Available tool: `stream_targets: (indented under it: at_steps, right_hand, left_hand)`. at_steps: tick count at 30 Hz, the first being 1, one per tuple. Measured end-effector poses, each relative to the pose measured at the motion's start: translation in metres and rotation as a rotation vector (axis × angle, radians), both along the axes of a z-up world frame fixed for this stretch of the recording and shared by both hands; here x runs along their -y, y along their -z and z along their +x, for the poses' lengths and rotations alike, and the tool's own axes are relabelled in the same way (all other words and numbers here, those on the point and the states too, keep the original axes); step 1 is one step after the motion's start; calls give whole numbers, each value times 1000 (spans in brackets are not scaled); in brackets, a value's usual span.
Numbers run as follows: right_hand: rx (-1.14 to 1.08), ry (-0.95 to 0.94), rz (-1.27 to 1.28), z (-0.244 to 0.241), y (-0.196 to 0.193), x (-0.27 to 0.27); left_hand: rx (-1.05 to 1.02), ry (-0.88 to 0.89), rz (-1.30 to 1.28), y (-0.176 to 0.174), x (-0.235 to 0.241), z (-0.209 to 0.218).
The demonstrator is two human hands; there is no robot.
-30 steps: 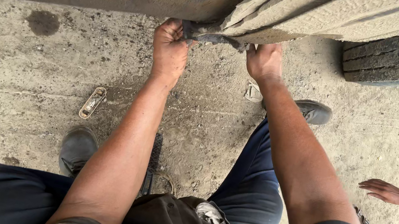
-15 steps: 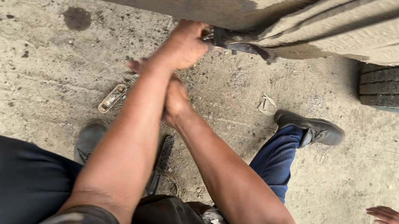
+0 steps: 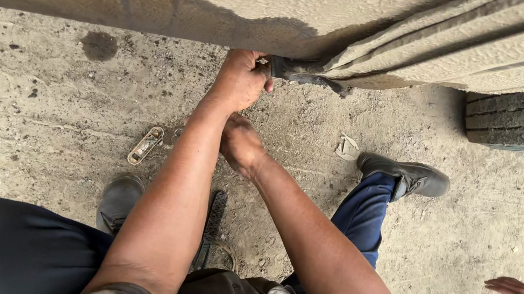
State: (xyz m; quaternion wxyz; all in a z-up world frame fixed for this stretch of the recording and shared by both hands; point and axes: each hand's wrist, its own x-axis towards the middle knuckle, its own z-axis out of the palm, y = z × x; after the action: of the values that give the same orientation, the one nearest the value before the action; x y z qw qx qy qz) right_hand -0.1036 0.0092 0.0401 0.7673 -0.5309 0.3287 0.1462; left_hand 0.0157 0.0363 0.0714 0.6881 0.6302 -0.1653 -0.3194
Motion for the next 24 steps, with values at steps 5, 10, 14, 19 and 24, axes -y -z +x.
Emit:
stream_targets:
  at_steps: [5, 10, 14, 19, 24]
  right_hand:
    - [-20, -167, -150, -12, -7, -9]
    - [-242, -240, -653, -51, -20, 23]
    - [-334, -328, -1092, -69, -53, 88]
    - [-369, -580, -1073, -52, -71, 109]
    - [-189, -328, -986, -54, -46, 81]
  left_hand:
    - [-63, -191, 270, 0, 1, -8]
    - [6, -340, -158, 30, 26, -24]
    - [-41, -428, -646, 41, 50, -45]
    - [-55, -343, -666, 44, 45, -42]
    - [-106, -309, -592, 42, 45, -33]
